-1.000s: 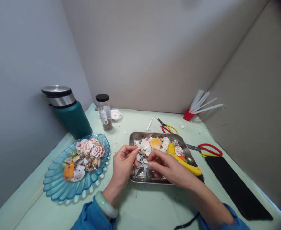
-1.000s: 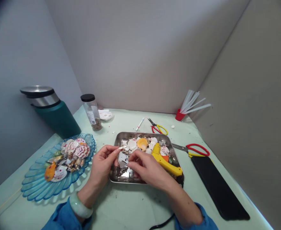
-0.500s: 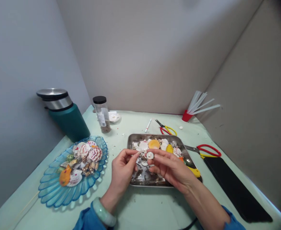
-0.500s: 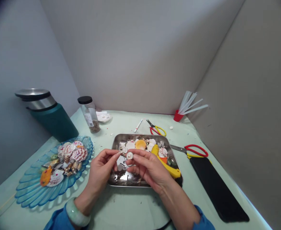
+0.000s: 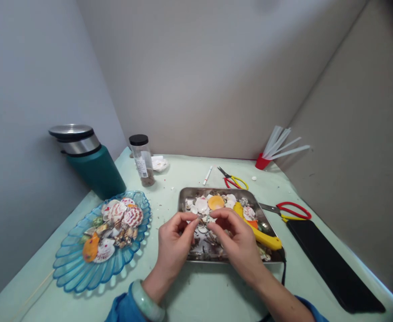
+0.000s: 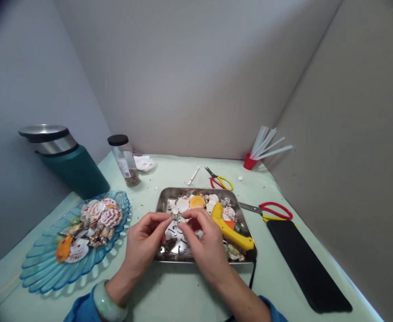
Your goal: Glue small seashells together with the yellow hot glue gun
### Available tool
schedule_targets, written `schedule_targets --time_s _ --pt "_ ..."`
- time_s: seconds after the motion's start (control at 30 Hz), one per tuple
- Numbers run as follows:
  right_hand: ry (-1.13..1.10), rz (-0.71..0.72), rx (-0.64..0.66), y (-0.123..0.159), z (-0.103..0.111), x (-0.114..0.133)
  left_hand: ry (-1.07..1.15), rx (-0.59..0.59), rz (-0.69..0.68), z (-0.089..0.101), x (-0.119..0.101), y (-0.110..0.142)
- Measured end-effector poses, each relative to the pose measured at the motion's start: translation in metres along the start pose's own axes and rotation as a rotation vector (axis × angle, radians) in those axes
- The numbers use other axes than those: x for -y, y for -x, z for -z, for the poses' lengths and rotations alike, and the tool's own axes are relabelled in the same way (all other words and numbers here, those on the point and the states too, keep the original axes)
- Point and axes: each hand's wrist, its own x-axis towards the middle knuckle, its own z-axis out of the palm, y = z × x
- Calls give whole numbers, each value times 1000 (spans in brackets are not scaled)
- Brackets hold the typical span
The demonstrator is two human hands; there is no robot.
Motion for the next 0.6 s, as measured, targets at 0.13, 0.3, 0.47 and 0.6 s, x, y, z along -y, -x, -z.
schedule_targets --time_s 0.13,0.3,0.47,0.6 --pt "153 186 -5 3 -1 1 -60 12 -32 0 -2 2" --pt "193 182 -8 2 -2 2 -107 28 -49 0 -2 2" --pt "219 196 -10 2 -2 2 -96 22 -54 0 -1 1" --pt "237 199 -15 2 -2 2 -111 15 -64 0 -2 1"
